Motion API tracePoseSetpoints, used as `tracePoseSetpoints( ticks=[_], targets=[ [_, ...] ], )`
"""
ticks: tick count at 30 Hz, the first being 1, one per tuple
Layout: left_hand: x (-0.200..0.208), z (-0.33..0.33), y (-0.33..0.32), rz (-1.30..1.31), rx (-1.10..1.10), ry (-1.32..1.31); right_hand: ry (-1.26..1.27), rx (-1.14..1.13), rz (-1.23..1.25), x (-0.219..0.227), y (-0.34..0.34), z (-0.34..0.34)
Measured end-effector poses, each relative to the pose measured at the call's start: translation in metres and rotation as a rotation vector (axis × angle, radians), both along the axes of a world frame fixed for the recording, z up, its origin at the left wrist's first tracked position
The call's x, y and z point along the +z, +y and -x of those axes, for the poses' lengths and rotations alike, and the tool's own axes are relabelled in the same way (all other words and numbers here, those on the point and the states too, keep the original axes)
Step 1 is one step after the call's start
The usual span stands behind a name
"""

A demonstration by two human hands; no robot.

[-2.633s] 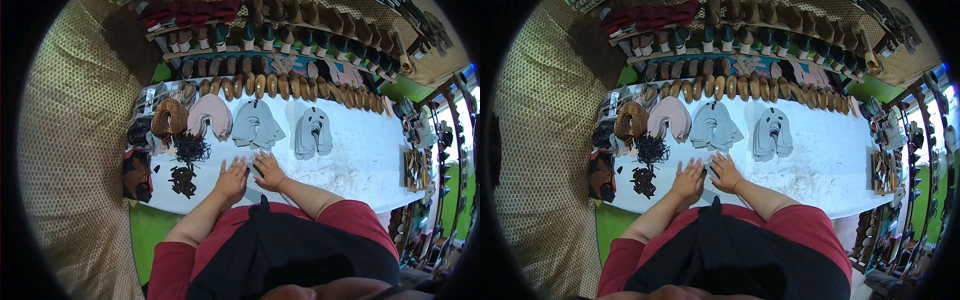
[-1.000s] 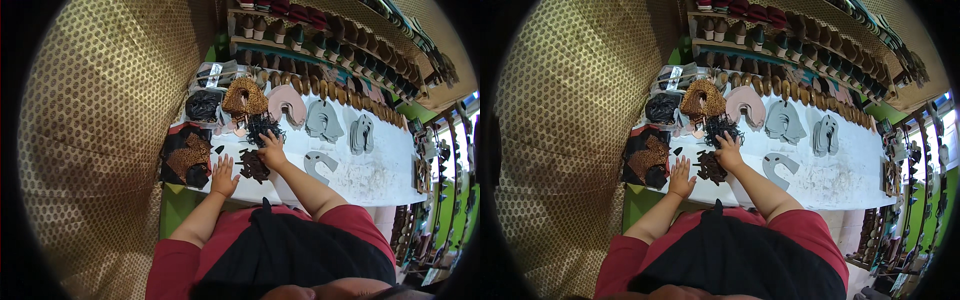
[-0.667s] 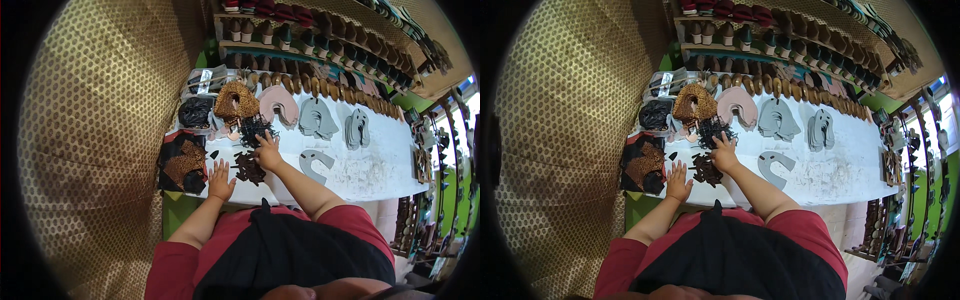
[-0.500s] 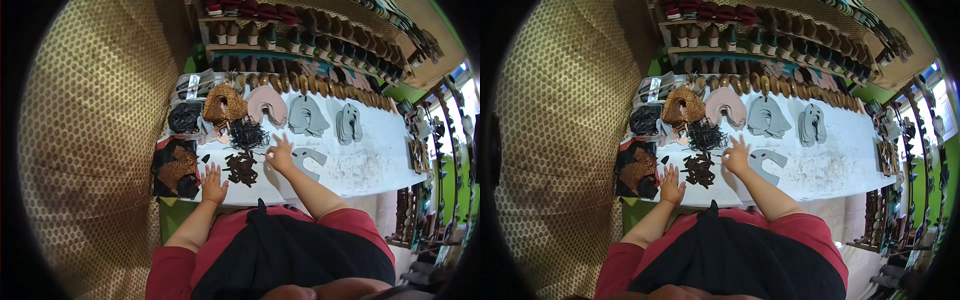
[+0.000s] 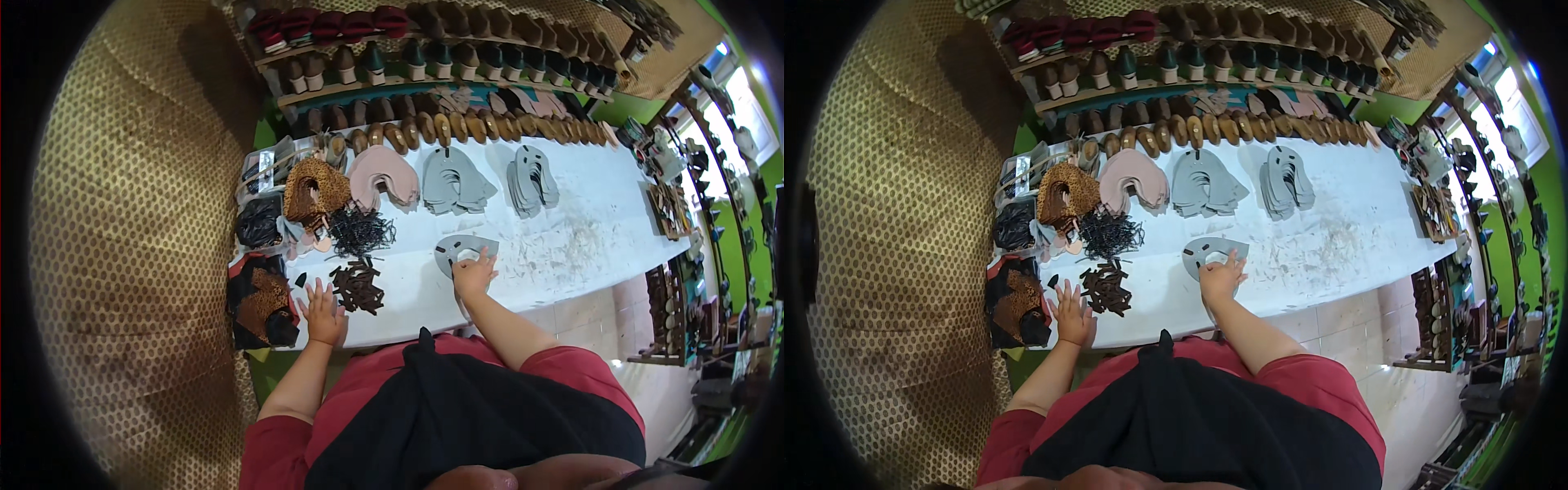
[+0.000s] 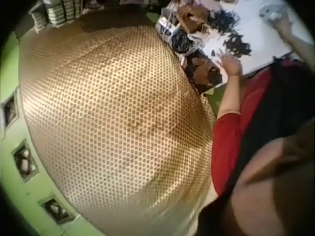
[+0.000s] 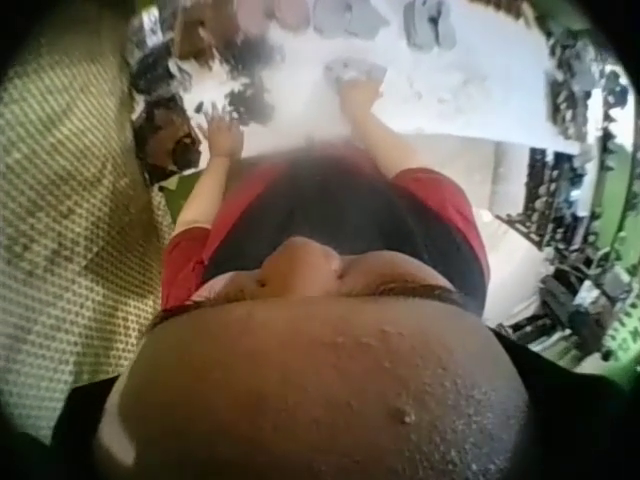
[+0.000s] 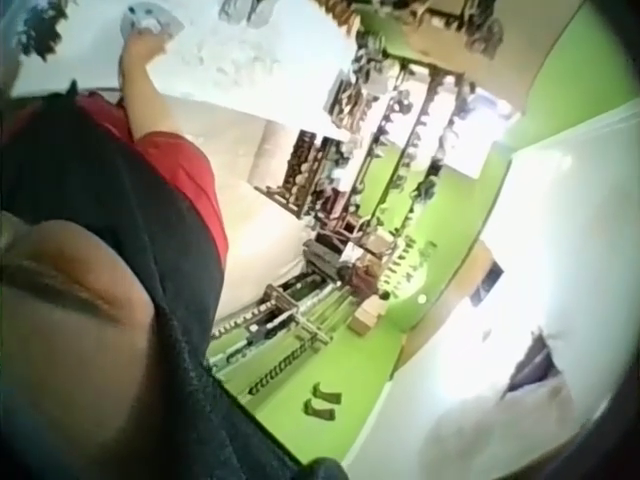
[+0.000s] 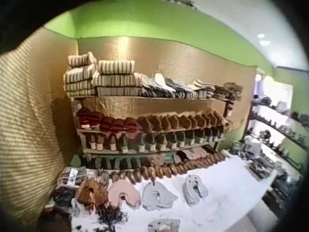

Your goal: Arranging and preparing shoe upper components for assembly on a workbench.

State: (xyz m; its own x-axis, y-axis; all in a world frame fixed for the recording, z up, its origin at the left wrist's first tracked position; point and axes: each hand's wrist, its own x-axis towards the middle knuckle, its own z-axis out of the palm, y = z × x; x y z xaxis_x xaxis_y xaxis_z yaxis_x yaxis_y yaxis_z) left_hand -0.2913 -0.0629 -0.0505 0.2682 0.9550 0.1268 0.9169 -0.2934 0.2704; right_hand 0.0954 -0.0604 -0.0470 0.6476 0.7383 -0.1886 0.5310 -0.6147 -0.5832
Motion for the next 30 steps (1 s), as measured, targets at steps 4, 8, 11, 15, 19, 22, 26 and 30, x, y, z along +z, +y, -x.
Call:
tracePoseSetpoints(
  ticks=[4,8,11,15,19,22,26,30],
  targets=[
    [0.03,-0.065,0.024,-0.041,-0.187,-0.086,0.001,-0.018,0.003,-0.008,-0.001,-0.006],
    [0.042,-0.126,0.042,-0.054,-0.417,-0.049,-0.025,0.007,0.041,-0.01,0.002,-0.003],
    [0.049,-0.166,0.051,0.046,-0.479,-0.023,0.008,0.001,0.023,-0.004,-0.001,-0.007],
    [0.045,-0.194,0.06,0.118,-0.52,0.0,0.002,0.181,-0.191,0.0,-0.018,-0.022],
    [0.028,-0.205,0.068,0.199,-0.473,0.086,-0.265,0.568,-0.2,0.029,-0.037,-0.032],
    [0.022,-0.221,0.075,0.212,-0.455,0.086,-0.403,0.728,-0.117,0.026,-0.041,-0.043],
    [0.02,-0.247,0.085,0.213,-0.359,-0.095,-0.472,0.844,-0.119,0.018,-0.038,-0.046],
    [0.032,-0.268,0.091,0.372,-0.226,-0.087,-0.459,0.868,-0.103,0.013,-0.037,-0.049]
  ],
)
